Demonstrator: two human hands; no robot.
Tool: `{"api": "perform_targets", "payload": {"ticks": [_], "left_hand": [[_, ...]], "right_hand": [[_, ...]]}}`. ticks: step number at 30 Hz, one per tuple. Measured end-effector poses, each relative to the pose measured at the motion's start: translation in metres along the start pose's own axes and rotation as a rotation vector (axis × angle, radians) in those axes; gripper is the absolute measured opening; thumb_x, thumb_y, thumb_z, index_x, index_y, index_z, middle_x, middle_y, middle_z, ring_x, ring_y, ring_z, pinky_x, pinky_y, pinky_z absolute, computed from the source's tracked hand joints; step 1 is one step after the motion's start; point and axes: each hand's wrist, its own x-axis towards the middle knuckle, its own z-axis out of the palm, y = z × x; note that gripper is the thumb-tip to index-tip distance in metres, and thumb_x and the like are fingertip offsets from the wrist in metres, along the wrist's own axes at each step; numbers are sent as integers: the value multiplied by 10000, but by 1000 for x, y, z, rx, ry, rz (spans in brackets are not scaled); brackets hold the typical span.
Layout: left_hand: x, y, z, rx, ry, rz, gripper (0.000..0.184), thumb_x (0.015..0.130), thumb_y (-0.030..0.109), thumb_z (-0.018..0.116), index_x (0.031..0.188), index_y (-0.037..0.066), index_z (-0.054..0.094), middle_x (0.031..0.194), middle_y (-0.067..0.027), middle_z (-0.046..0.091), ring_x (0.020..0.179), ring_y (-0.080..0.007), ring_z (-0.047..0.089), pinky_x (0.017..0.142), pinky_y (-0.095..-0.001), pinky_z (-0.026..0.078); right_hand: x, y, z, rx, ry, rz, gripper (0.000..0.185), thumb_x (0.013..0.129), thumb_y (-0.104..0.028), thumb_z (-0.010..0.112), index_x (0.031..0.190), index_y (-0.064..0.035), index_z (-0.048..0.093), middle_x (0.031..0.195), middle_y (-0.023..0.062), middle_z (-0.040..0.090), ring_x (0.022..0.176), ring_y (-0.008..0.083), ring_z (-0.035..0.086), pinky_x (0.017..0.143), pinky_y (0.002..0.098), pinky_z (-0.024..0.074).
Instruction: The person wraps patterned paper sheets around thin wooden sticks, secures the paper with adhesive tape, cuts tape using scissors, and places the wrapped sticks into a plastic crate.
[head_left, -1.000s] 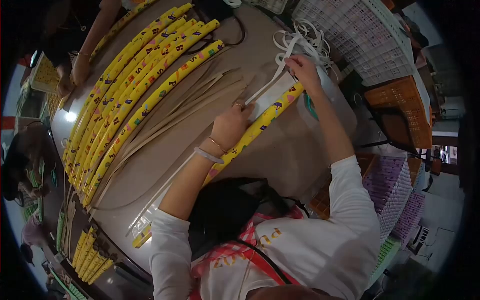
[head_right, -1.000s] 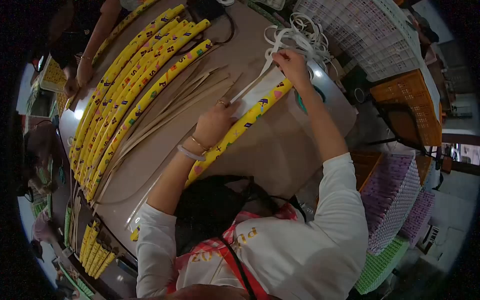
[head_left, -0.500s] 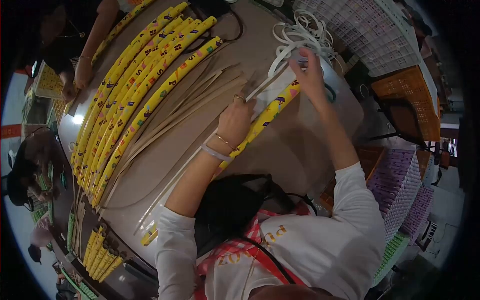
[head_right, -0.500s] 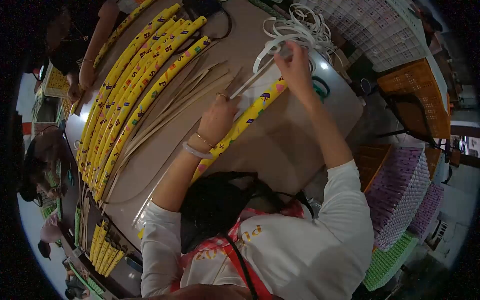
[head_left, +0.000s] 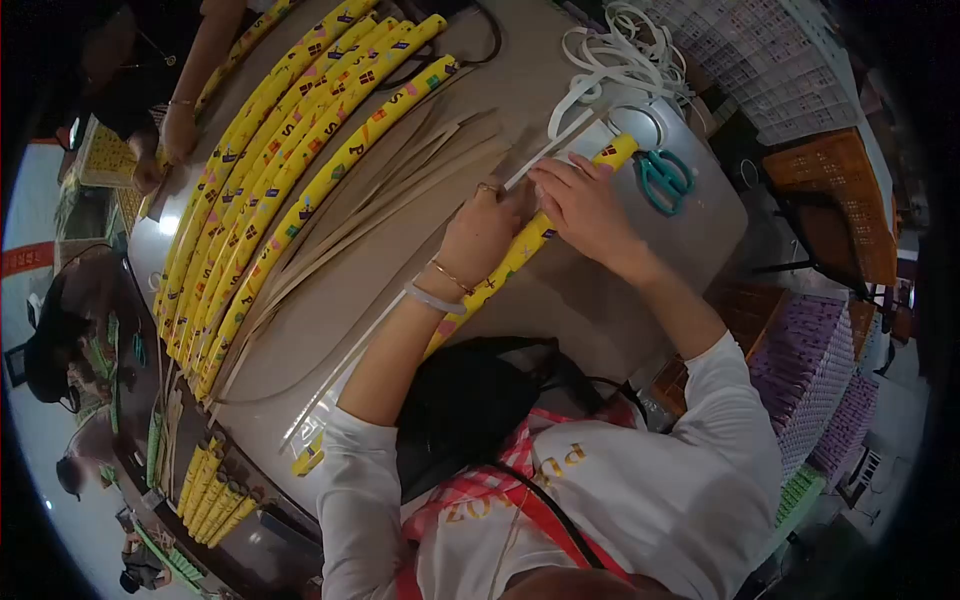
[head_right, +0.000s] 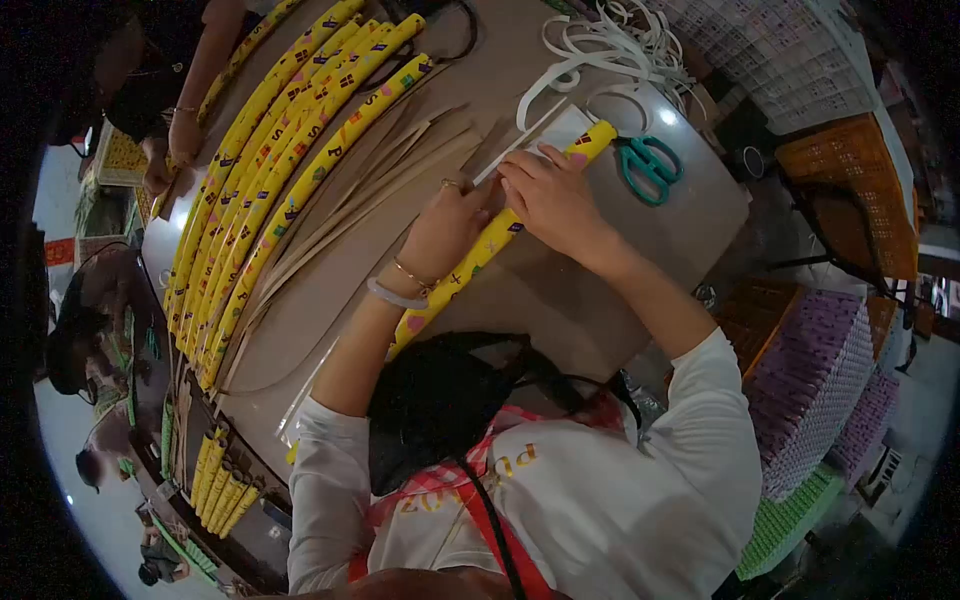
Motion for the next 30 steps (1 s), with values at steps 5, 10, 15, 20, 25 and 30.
{"api": "perform_targets", "payload": {"ticks": [5, 10, 15, 20, 25, 30], "left_hand": [[-6, -12, -15, -341, -42, 15, 435, 816, 73, 608, 1232, 65, 479, 905, -104, 535, 809, -217, 583, 692, -272, 478], [-12, -22, -18, -1114, 58, -280, 321, 869, 96, 577, 1165, -14, 519, 911, -14, 541, 829, -98, 558, 710, -238, 479], [-12, -27, -31, -1308, 322, -488, 255, 886, 133, 558, 1103, 1, 549, 860, -24, 587, 744, -91, 575, 677, -216, 480], [-12, -13, -41, -312, 330, -94, 171, 837, 38, 542, 992, 33, 614, 812, -132, 618, 690, -228, 609, 616, -295, 479], [26, 6, 0, -91, 214, 54, 133, 766, 17, 544, 888, 8, 596, 817, -204, 593, 757, -366, 583, 641, -420, 474], [45, 4, 29, -101, 372, -48, 165, 759, 51, 564, 914, 5, 594, 751, -179, 607, 680, -355, 595, 595, -403, 483]], "right_hand": [[1, 0, 0, -9, -12, 8, 158, 821, -136, 540, 936, -49, 604, 997, 42, 570, 893, 199, 560, 933, 390, 370], [-1, -1, 0, 37, -64, 61, 205, 809, -104, 539, 1002, -69, 598, 1057, 37, 575, 927, 223, 560, 958, 402, 333], [0, -1, -1, 34, -33, 46, 177, 807, -110, 542, 964, -54, 603, 1029, 36, 572, 902, 217, 568, 941, 402, 357], [-1, -3, 3, 17, 17, 35, 157, 810, -127, 543, 923, -42, 610, 995, 44, 569, 880, 211, 577, 921, 396, 382], [-2, -3, 2, -2, -24, 50, 174, 783, -85, 564, 949, -39, 593, 1041, 74, 545, 925, 232, 559, 900, 372, 398], [-1, 5, 2, 191, 180, 130, 187, 760, -43, 572, 947, -36, 559, 1022, 106, 506, 927, 275, 533, 793, 365, 430]]}}
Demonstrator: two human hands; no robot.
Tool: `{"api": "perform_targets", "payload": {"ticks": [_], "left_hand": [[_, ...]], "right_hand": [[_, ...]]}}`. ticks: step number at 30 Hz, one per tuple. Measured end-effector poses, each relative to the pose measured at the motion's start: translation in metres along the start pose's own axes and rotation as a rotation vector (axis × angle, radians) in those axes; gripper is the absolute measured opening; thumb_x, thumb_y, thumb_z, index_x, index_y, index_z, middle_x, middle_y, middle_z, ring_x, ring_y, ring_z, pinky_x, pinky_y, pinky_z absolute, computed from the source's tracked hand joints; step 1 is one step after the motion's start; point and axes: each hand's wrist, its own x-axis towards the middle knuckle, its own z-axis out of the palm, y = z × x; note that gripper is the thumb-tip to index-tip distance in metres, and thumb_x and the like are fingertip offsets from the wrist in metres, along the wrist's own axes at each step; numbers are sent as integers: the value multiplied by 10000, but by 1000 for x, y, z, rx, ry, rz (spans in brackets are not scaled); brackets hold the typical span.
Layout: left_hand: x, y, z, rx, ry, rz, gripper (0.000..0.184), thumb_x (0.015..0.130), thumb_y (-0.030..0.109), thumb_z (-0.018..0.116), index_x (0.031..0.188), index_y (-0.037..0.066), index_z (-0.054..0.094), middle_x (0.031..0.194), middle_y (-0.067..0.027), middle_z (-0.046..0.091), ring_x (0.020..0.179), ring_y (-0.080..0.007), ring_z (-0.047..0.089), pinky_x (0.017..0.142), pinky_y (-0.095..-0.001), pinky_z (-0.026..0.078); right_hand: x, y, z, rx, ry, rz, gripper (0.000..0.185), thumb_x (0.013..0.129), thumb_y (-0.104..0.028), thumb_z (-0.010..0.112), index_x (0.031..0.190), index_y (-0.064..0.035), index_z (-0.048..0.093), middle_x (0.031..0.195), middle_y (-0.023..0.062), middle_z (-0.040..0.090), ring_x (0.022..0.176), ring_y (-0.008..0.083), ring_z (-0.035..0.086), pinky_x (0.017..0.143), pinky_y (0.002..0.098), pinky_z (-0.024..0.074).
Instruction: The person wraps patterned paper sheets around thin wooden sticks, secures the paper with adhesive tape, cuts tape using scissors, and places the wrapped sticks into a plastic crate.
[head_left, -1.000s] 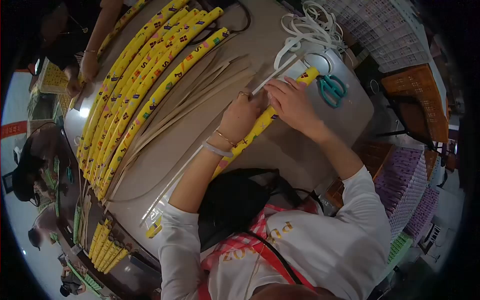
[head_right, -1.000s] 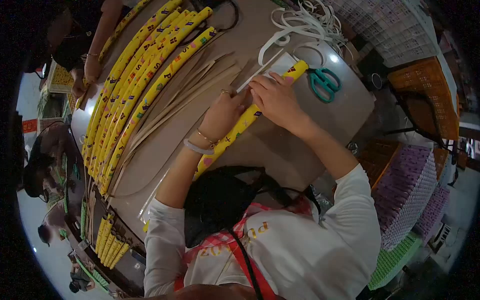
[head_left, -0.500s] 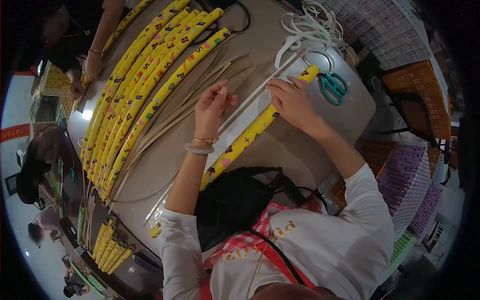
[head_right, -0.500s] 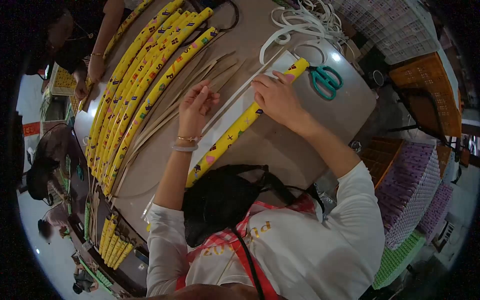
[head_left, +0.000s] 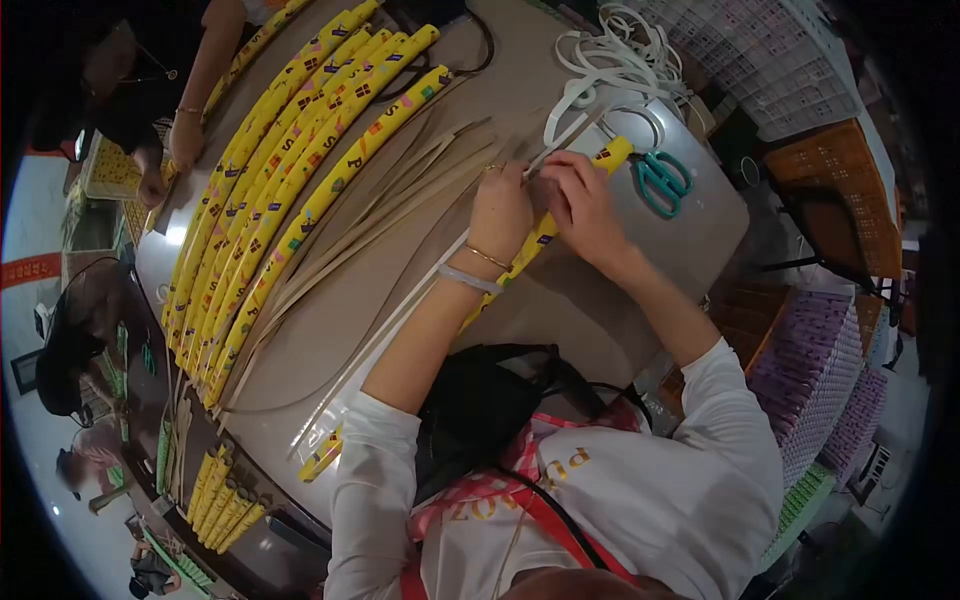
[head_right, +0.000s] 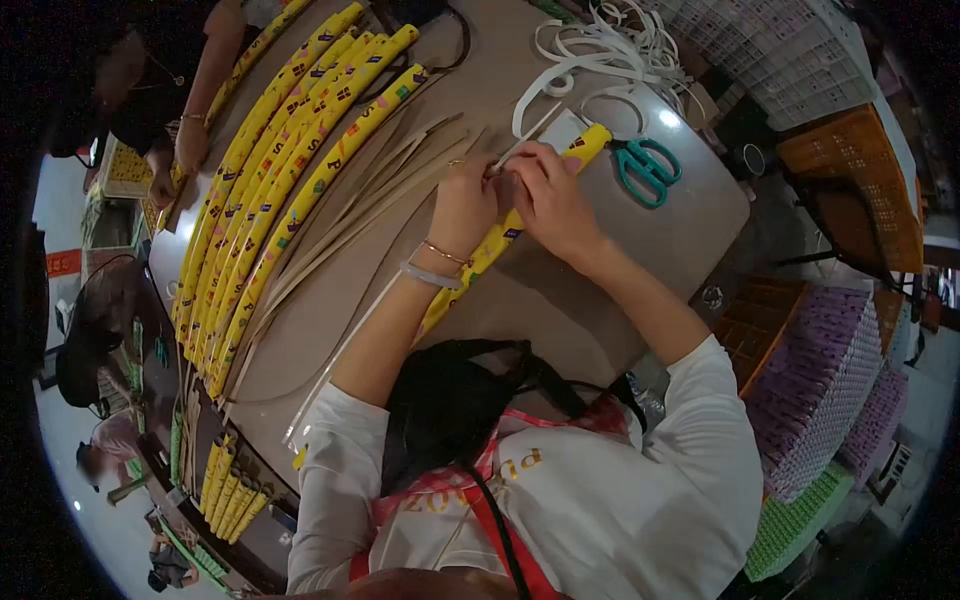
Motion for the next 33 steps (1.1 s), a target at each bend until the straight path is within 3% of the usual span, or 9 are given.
{"api": "perform_targets", "payload": {"ticks": [4, 6, 9, 12, 15, 19, 22, 26, 33], "left_hand": [[-5, -5, 1, -40, -35, -49, 205, 713, 30, 607, 916, 8, 595, 773, -155, 622, 674, -309, 617, 609, -380, 494], [-6, -6, 5, -13, -41, -63, 220, 708, 25, 615, 927, 11, 595, 775, -151, 626, 677, -304, 620, 612, -376, 496], [-5, -5, 6, -26, -26, -36, 265, 701, 16, 635, 964, 23, 598, 778, -142, 630, 691, -294, 624, 628, -363, 503], [-5, 0, 4, -33, -53, -63, 301, 699, 14, 642, 997, 31, 601, 753, -133, 613, 688, -281, 599, 630, -358, 488], [-4, 0, 1, -45, -52, -40, 311, 692, 2, 635, 999, 36, 604, 769, -138, 609, 691, -280, 589, 634, -365, 484], [-4, 3, -2, -108, -45, -52, 331, 681, -11, 619, 1007, 40, 608, 773, -141, 604, 699, -287, 585, 641, -374, 481], [-2, 2, 0, -58, -17, 15, 347, 676, -25, 591, 1016, 38, 608, 752, -147, 592, 694, -298, 577, 644, -380, 476], [-4, 3, -1, -85, -64, -5, 283, 695, 1, 574, 975, 27, 608, 771, -165, 570, 713, -334, 571, 638, -400, 474], [-5, 7, -5, -46, -80, -16, 177, 723, 48, 591, 898, 24, 596, 801, -186, 562, 733, -362, 575, 620, -411, 482]], "right_hand": [[19, 10, -17, -191, 112, 18, 115, 780, -70, 592, 884, -81, 543, 891, 61, 506, 849, 269, 523, 666, 376, 422], [23, 22, -17, -113, 130, 109, 122, 775, -147, 627, 862, -101, 556, 855, 42, 514, 830, 256, 520, 668, 379, 396], [25, 32, -25, -479, 41, 185, 229, 742, -335, 675, 769, -115, 620, 854, 36, 526, 834, 260, 499, 725, 383, 323], [23, 35, -17, -493, 31, 230, 238, 734, -346, 682, 750, -110, 655, 865, 39, 543, 853, 265, 493, 753, 393, 307], [28, 30, -14, -360, -28, 387, 220, 720, -330, 690, 778, -118, 675, 885, 44, 568, 883, 268, 495, 775, 398, 291], [25, 21, -10, -307, 4, 384, 177, 714, -297, 691, 752, -127, 668, 851, 23, 599, 890, 236, 516, 784, 395, 287], [17, 17, -8, -128, -11, 261, 126, 731, -259, 672, 750, -136, 652, 751, -31, 621, 860, 151, 554, 801, 388, 278], [9, 10, -4, -118, -13, 102, 81, 749, -210, 658, 755, -130, 646, 801, -30, 630, 885, 134, 556, 836, 388, 274], [5, 2, -17, -66, -27, 88, 79, 761, -155, 665, 813, -103, 637, 881, -3, 635, 940, 157, 575, 867, 336, 286]]}}
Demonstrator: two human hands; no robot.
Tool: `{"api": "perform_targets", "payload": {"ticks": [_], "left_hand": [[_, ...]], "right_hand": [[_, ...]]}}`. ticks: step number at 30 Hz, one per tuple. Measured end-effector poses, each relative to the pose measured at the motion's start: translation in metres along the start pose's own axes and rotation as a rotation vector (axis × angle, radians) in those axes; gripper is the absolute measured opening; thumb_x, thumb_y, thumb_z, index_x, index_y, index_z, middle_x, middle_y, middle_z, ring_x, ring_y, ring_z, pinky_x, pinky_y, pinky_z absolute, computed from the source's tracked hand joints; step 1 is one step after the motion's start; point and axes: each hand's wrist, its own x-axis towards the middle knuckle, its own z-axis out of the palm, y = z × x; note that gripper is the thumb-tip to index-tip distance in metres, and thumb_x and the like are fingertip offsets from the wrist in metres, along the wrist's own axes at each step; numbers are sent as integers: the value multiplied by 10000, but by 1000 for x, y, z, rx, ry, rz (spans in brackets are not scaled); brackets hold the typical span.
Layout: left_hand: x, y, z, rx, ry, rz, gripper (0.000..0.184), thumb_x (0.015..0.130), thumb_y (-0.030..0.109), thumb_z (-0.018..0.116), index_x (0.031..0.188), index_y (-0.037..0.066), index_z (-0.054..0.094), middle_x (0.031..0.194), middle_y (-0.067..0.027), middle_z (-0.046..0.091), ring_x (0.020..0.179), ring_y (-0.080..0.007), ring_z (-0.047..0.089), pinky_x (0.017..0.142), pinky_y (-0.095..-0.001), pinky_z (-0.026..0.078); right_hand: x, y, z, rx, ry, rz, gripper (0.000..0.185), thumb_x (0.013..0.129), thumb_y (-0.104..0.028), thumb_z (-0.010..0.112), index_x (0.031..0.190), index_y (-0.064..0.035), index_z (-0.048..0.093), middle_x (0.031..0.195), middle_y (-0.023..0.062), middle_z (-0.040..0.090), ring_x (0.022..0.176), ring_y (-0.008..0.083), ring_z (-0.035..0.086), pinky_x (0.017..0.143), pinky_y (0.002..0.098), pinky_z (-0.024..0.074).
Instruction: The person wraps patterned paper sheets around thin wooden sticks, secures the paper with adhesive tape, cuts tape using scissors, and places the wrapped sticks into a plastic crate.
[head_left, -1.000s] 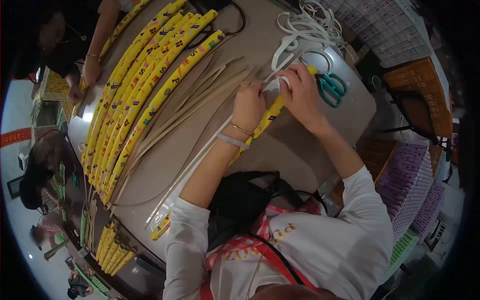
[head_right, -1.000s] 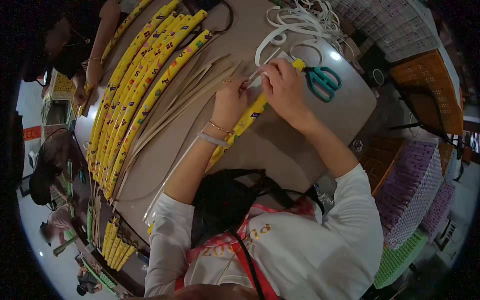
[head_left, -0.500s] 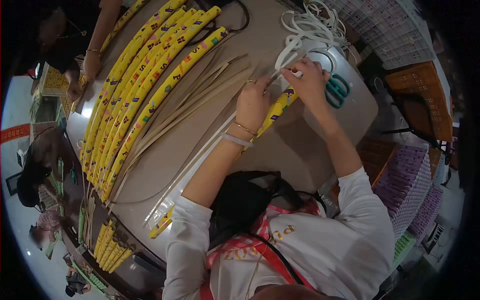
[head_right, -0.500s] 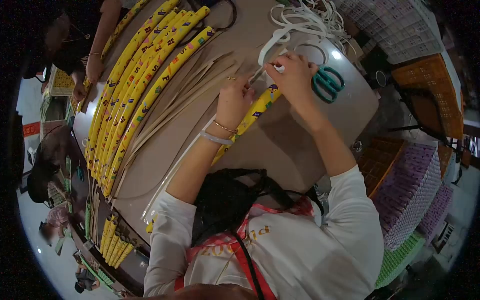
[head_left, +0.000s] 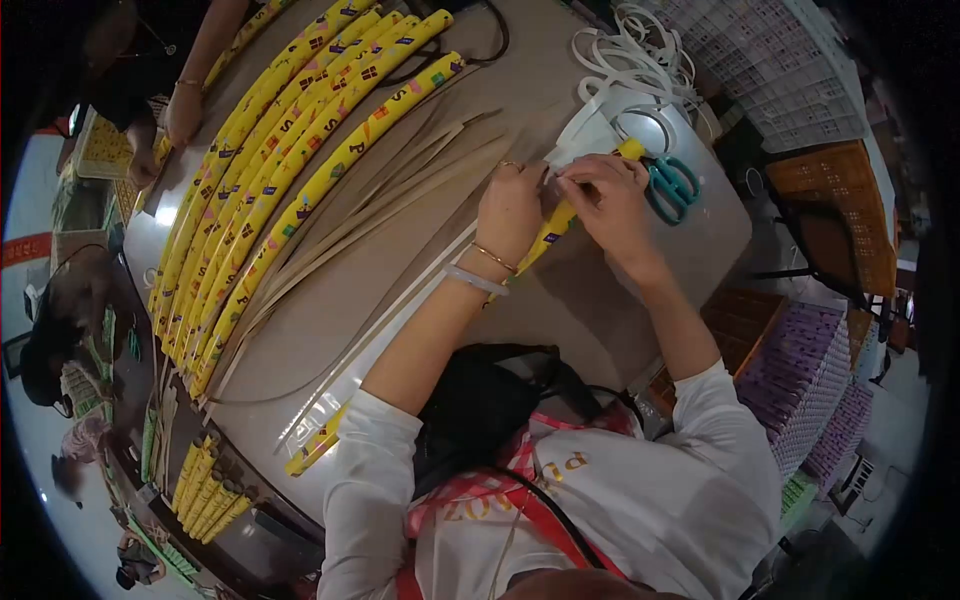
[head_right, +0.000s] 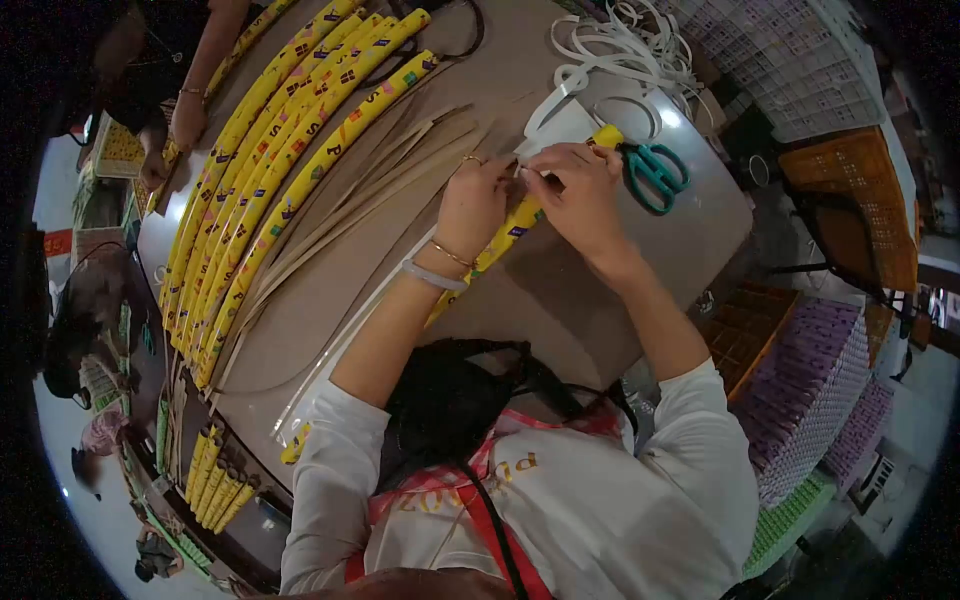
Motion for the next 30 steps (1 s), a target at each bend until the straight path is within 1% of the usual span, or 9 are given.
{"api": "perform_targets", "payload": {"ticks": [3, 5, 8, 10, 12, 17, 23, 26, 30], "left_hand": [[0, -4, 6, -26, 72, 7, 272, 699, -35, 582, 963, 29, 589, 753, -143, 589, 709, -324, 574, 642, -397, 471], [-1, -3, 6, -8, 38, -50, 244, 713, 1, 586, 955, 32, 572, 796, -167, 583, 738, -340, 582, 641, -409, 480], [-2, -3, 4, -18, -3, -93, 226, 731, 42, 591, 953, 38, 550, 849, -187, 578, 772, -355, 589, 649, -422, 490], [-2, -5, 5, -47, -10, -79, 230, 736, 46, 592, 961, 40, 545, 858, -183, 579, 776, -353, 588, 658, -422, 490], [-2, -6, 7, 5, 41, -47, 274, 702, -2, 627, 968, 37, 576, 758, -133, 604, 724, -306, 598, 651, -382, 486], [-3, -2, 2, 23, 26, -16, 310, 700, -8, 604, 1005, 51, 603, 761, -153, 585, 717, -324, 582, 648, -390, 481], [-2, -4, 2, 6, 14, 18, 326, 697, -20, 568, 1010, 53, 624, 781, -174, 566, 722, -335, 567, 656, -405, 475], [-2, -1, 1, 5, 3, 5, 321, 698, -30, 554, 1001, 49, 629, 786, -171, 565, 729, -333, 567, 659, -407, 474], [0, 0, -2, 33, -42, -16, 336, 701, -32, 548, 1016, 54, 627, 793, -168, 566, 741, -331, 569, 658, -401, 475]], "right_hand": [[4, 3, -3, -7, 19, 85, 71, 785, -141, 649, 816, -79, 633, 824, 15, 641, 802, 170, 616, 809, 333, 353], [6, 20, 6, 109, 29, 225, 80, 799, -136, 638, 816, -60, 621, 739, 36, 639, 613, 176, 615, 687, 323, 420], [11, 37, 18, 135, 136, 143, 111, 797, -149, 638, 782, -42, 610, 682, 63, 634, 505, 185, 589, 584, 314, 440], [18, 34, 13, 94, 96, 149, 124, 796, -158, 637, 773, -41, 604, 687, 65, 638, 523, 187, 595, 619, 319, 439], [22, 36, 13, 54, 55, 154, 136, 796, -168, 636, 764, -40, 599, 692, 66, 642, 542, 189, 602, 654, 324, 438], [28, 33, 14, -114, 17, 158, 132, 791, -171, 625, 786, -46, 583, 676, 46, 635, 608, 218, 605, 757, 356, 408], [23, 41, 16, 48, -27, 236, 198, 793, -245, 607, 847, -59, 565, 804, 45, 627, 773, 215, 601, 847, 397, 325], [26, 33, 9, 173, -37, 314, 241, 789, -278, 624, 884, -71, 545, 826, 31, 620, 793, 205, 600, 857, 394, 314], [37, 27, 12, 80, -23, 324, 269, 779, -287, 649, 903, -81, 530, 807, 18, 616, 776, 195, 600, 872, 394, 300]]}}
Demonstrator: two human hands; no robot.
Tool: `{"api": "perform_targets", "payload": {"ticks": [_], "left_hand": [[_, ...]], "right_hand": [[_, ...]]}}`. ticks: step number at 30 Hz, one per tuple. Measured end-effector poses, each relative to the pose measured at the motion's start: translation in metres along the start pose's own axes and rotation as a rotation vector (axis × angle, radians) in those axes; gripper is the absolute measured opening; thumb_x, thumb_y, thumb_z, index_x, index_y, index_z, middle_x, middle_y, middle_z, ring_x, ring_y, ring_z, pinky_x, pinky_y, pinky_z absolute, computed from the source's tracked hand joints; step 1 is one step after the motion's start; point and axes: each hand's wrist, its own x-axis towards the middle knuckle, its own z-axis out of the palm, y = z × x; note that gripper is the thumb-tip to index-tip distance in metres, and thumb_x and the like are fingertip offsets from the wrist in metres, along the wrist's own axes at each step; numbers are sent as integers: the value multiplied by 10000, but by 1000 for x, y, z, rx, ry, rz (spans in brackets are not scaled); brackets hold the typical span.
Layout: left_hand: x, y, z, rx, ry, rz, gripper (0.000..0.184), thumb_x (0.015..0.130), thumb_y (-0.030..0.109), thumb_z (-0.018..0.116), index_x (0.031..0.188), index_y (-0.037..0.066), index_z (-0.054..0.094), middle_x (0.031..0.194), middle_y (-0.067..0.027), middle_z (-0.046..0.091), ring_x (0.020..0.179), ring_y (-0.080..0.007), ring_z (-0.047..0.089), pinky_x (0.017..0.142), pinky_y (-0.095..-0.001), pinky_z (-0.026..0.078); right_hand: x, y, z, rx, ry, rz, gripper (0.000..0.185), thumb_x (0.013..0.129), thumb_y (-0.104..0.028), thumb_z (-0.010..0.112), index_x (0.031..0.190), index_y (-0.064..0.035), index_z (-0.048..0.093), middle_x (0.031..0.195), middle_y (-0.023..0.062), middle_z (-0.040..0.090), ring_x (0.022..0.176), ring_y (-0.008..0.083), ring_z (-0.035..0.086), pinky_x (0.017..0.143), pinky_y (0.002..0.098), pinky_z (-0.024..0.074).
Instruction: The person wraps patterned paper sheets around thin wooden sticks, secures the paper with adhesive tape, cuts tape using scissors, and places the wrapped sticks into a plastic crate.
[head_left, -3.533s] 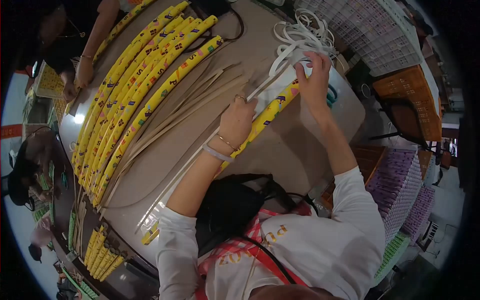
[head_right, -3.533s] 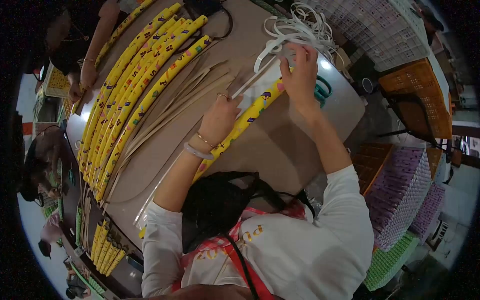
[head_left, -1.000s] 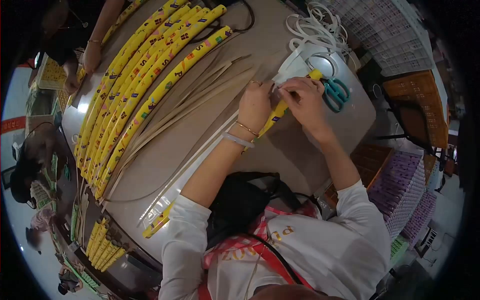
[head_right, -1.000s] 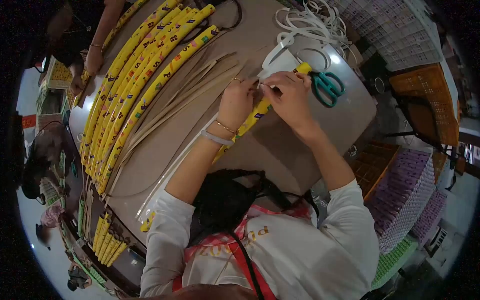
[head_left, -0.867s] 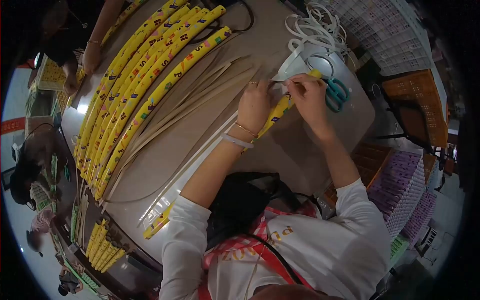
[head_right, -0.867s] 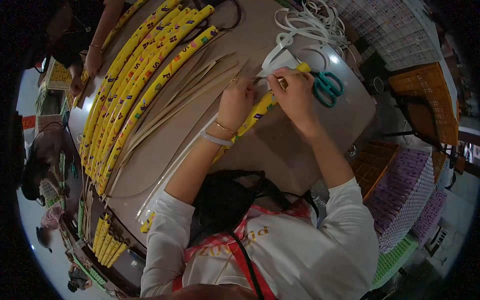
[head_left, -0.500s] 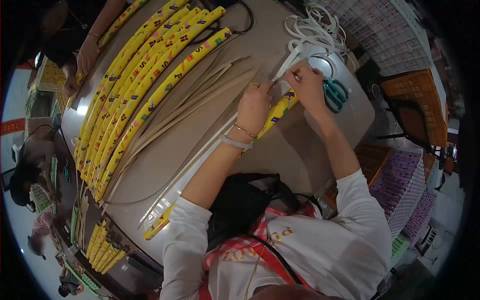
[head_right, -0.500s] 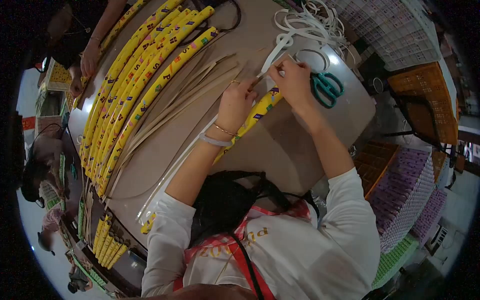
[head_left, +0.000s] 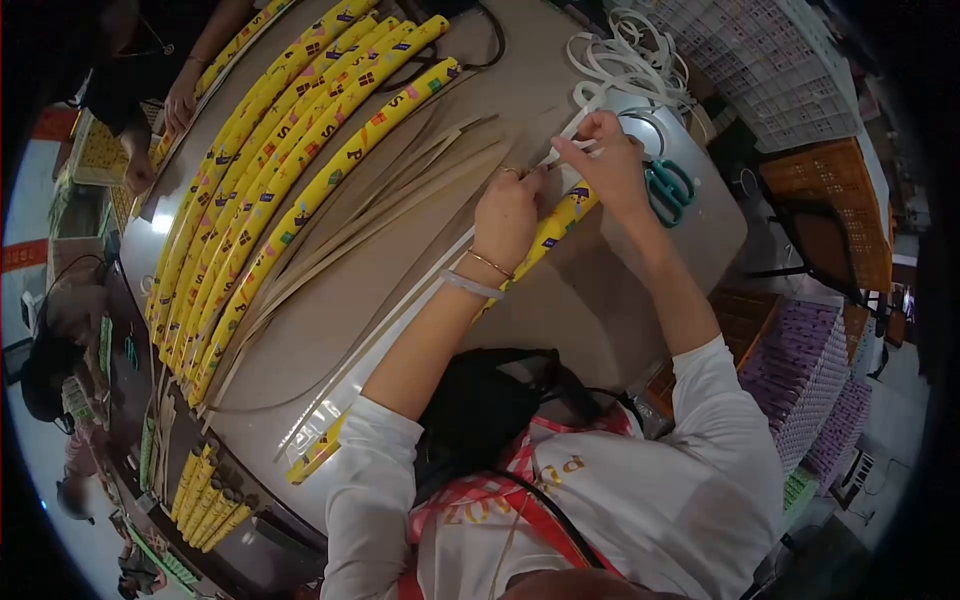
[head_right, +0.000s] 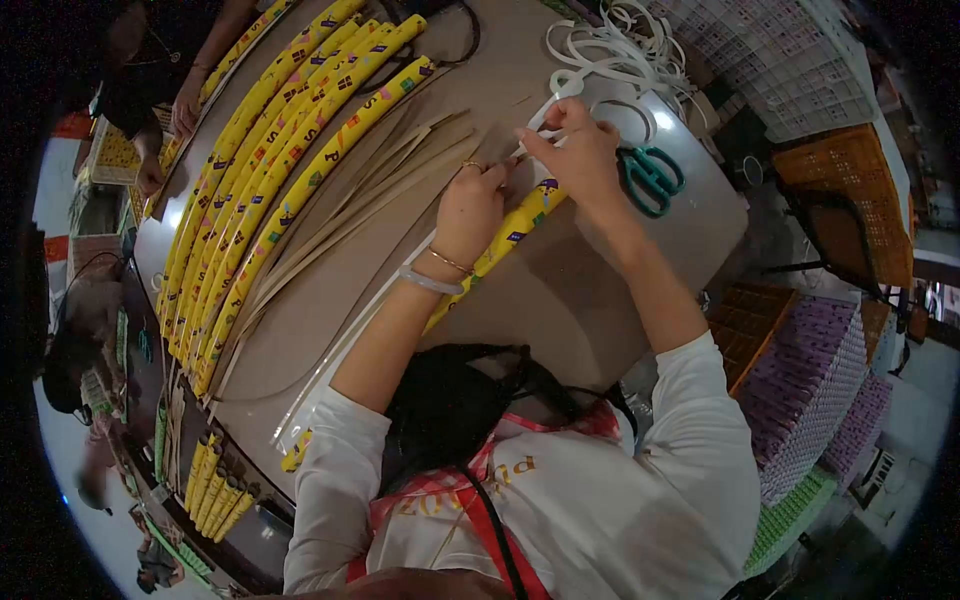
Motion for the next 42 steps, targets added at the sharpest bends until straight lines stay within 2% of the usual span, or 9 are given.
{"api": "perform_targets", "payload": {"ticks": [6, 8, 12, 20, 21, 28, 31, 39, 42], "left_hand": [[0, -2, 2, 5, 29, 12, 332, 713, -4, 573, 1034, 67, 623, 800, -152, 569, 743, -321, 568, 667, -394, 470], [0, -2, 2, 17, 12, 9, 330, 712, 9, 589, 1036, 67, 623, 804, -150, 569, 743, -319, 568, 666, -391, 470], [0, -6, 5, 31, 5, 22, 316, 721, 39, 588, 1032, 84, 621, 821, -135, 555, 749, -310, 580, 636, -389, 487], [-1, -7, 5, -1, 61, 37, 336, 714, 41, 638, 1047, 86, 632, 841, -150, 582, 740, -306, 583, 660, -372, 471], [0, -6, 4, 8, 40, 24, 339, 716, 40, 637, 1051, 92, 632, 850, -151, 584, 736, -307, 584, 657, -372, 473], [-1, -5, 4, 37, -9, -39, 345, 700, 68, 650, 1043, 89, 627, 846, -138, 571, 790, -302, 579, 657, -383, 481], [-1, -7, 5, 48, -23, -36, 346, 703, 69, 649, 1047, 91, 629, 838, -138, 570, 783, -299, 578, 654, -381, 481], [-1, -8, 3, 73, -14, 12, 331, 724, 53, 638, 1055, 76, 633, 823, -139, 572, 712, -294, 586, 638, -371, 470], [-1, -7, 4, 13, -9, -11, 343, 721, 59, 641, 1062, 91, 631, 858, -133, 582, 723, -288, 589, 630, -375, 475]], "right_hand": [[19, 7, 0, 112, 116, -48, 235, 755, -190, 687, 862, -54, 529, 745, 44, 624, 677, 177, 613, 711, 315, 429], [26, 10, -2, 240, 156, 104, 218, 753, -153, 681, 845, -31, 526, 743, 61, 632, 667, 169, 616, 614, 276, 460], [40, 25, -11, 189, 159, 75, 209, 760, -141, 669, 851, -15, 529, 775, 65, 640, 688, 161, 617, 631, 273, 470], [66, 60, -15, 352, 136, 186, 215, 767, -133, 658, 890, 1, 543, 806, 83, 637, 694, 135, 606, 621, 259, 471], [68, 59, -16, 392, 131, 175, 170, 802, -89, 623, 895, -2, 511, 751, 41, 587, 654, 107, 565, 620, 226, 442], [90, 76, -22, 335, 178, 150, 154, 810, -85, 612, 892, 5, 518, 758, 51, 592, 633, 103, 565, 600, 231, 436], [102, 90, -27, 467, 162, 226, 164, 820, -118, 606, 908, 2, 537, 749, 72, 602, 604, 137, 616, 526, 257, 465], [137, 134, -43, 420, 278, 391, 229, 839, -112, 574, 1031, 8, 535, 870, 99, 619, 556, 169, 623, 509, 280, 498], [141, 145, -49, 547, 281, 443, 226, 847, -115, 566, 1044, -8, 535, 944, 124, 595, 669, 206, 637, 569, 298, 516]]}}
